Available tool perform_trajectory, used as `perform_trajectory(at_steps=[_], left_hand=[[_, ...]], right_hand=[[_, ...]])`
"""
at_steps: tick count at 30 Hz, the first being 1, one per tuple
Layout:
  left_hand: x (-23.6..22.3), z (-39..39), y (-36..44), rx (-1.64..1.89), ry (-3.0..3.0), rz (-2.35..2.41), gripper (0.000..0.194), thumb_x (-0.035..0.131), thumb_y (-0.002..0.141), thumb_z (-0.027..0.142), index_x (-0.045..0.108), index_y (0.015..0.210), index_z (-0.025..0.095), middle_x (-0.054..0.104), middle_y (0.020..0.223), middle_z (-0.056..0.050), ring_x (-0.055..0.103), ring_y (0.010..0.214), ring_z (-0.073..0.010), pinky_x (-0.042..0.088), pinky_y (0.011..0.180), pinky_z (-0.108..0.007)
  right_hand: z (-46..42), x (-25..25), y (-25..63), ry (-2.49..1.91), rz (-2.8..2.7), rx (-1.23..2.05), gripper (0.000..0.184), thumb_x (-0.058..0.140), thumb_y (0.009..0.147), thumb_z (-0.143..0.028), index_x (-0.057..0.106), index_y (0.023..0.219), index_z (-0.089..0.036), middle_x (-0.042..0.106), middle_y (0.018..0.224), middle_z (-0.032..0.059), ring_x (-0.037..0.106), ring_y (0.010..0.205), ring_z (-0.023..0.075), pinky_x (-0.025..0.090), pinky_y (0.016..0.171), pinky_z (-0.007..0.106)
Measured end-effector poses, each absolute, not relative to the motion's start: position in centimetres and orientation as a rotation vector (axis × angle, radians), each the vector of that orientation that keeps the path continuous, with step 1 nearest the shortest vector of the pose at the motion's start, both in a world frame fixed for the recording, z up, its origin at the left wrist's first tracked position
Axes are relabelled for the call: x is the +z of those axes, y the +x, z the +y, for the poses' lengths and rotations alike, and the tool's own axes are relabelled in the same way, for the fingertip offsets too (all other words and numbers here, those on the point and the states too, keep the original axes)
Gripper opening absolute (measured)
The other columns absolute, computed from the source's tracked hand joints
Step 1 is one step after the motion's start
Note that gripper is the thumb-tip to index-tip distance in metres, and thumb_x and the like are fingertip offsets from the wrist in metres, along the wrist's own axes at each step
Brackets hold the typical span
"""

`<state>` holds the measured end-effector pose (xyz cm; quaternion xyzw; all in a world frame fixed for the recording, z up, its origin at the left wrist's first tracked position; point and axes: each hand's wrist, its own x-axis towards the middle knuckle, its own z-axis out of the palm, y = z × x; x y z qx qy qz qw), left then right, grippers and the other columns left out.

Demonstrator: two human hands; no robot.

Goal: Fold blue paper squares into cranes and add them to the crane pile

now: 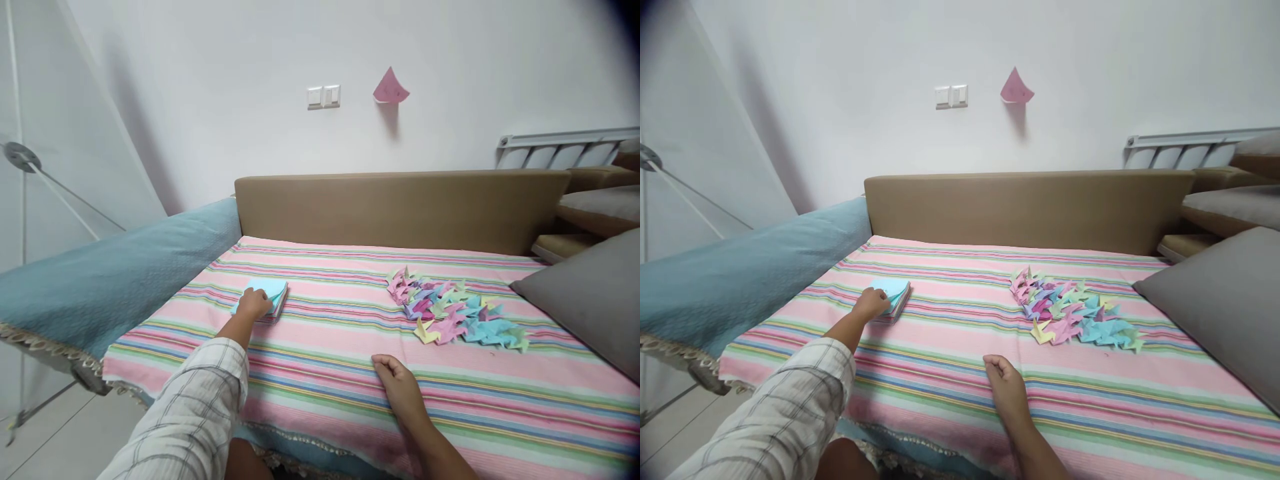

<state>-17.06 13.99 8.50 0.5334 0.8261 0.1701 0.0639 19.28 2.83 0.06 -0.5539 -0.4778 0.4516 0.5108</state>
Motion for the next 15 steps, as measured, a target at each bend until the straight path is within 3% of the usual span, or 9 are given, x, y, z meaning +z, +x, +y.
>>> perform_trajectory(at_steps=[6, 9, 12, 15], left_hand=[[8.8, 13.9, -17.4, 0.644, 1.439, 2.479, 0.016, 0.066, 0.054, 0.027, 0.066, 0.067, 0.019, 0.066, 0.096, -0.015, 0.052, 0.106, -0.0393, 0.037, 0.086, -0.047], [9.4, 13.8, -17.6, 0.808, 1.368, 2.422, 0.013, 0.067, 0.055, 0.031, 0.063, 0.058, 0.019, 0.067, 0.084, -0.014, 0.053, 0.104, -0.0404, 0.038, 0.084, -0.047], [10.6, 14.0, -17.6, 1.026, 1.314, 2.295, 0.019, 0.066, 0.06, 0.037, 0.063, 0.059, 0.018, 0.066, 0.072, -0.01, 0.059, 0.095, -0.0352, 0.043, 0.077, -0.039], [11.9, 14.6, -17.4, 1.254, 1.234, 2.148, 0.031, 0.054, 0.075, 0.045, 0.065, 0.085, 0.018, 0.066, 0.077, -0.005, 0.063, 0.084, -0.0234, 0.047, 0.068, -0.03]], right_hand=[[2.7, 0.2, 19.3, -1.352, -1.176, 1.09, 0.035, 0.061, 0.062, -0.048, 0.069, 0.078, -0.018, 0.071, 0.088, 0.0079, 0.062, 0.09, 0.0283, 0.046, 0.083, 0.037], [2.7, 0.1, 19.3, -1.35, -1.173, 1.094, 0.035, 0.06, 0.063, -0.048, 0.069, 0.078, -0.018, 0.071, 0.088, 0.0082, 0.063, 0.09, 0.0285, 0.047, 0.081, 0.037], [2.7, 0.2, 19.3, -1.351, -1.175, 1.1, 0.035, 0.059, 0.063, -0.047, 0.069, 0.078, -0.018, 0.071, 0.087, 0.0084, 0.062, 0.09, 0.0285, 0.047, 0.081, 0.037], [2.7, 0.3, 19.2, -1.354, -1.173, 1.104, 0.035, 0.059, 0.062, -0.047, 0.068, 0.078, -0.017, 0.071, 0.088, 0.0085, 0.062, 0.091, 0.0285, 0.046, 0.084, 0.037]])
